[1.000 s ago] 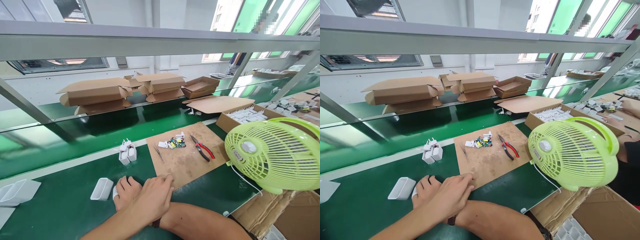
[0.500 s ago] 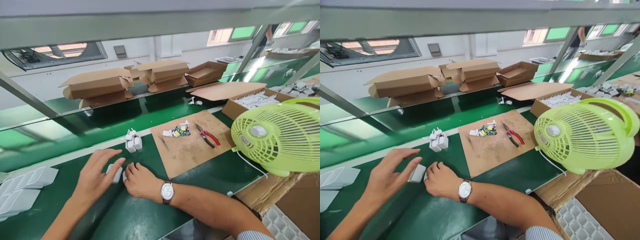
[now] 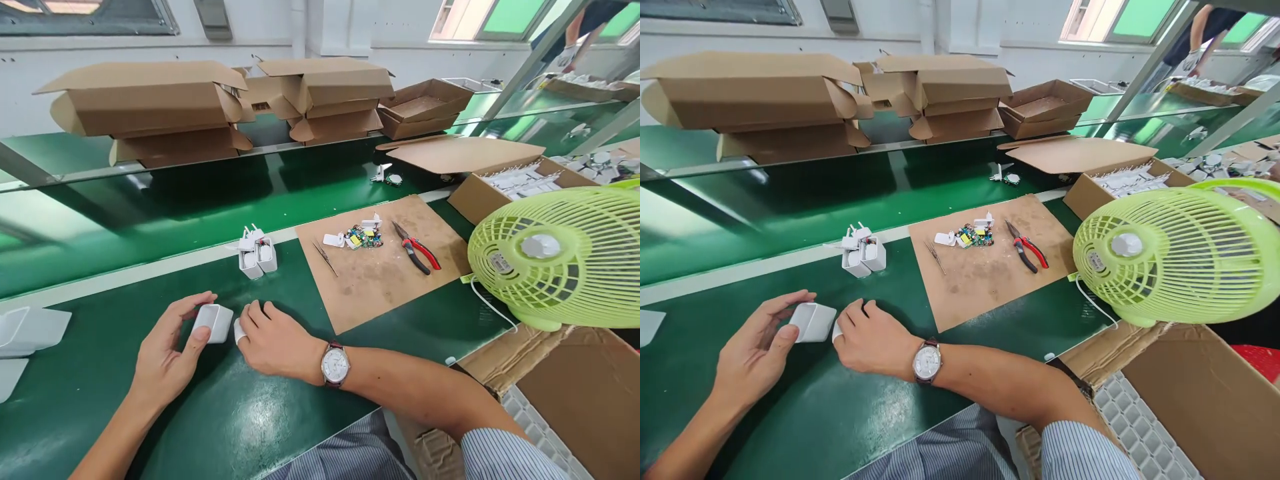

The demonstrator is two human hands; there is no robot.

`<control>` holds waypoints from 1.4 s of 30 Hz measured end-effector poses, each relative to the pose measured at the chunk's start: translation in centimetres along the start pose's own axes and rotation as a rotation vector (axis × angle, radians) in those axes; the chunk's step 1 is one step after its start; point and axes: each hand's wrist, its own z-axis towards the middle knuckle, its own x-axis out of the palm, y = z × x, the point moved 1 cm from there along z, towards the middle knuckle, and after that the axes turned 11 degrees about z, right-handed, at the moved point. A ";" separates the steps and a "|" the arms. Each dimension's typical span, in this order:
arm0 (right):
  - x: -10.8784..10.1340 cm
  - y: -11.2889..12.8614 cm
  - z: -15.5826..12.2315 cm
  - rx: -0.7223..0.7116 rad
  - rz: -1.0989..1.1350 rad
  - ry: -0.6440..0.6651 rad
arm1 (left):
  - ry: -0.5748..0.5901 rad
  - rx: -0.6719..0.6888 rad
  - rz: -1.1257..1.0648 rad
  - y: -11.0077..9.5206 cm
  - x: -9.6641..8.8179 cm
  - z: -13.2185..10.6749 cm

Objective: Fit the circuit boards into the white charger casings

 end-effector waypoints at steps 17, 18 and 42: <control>0.0 0.2 -0.1 -0.015 -0.024 -0.058 | 0.031 -0.015 0.058 -1.1 -0.1 -1.0; 0.0 0.3 -0.1 -0.011 -0.019 -0.064 | 0.039 -0.020 0.067 -1.1 0.0 -1.0; -8.8 -14.7 -4.7 0.601 -0.057 0.081 | 0.022 0.003 0.204 -0.7 3.4 -1.0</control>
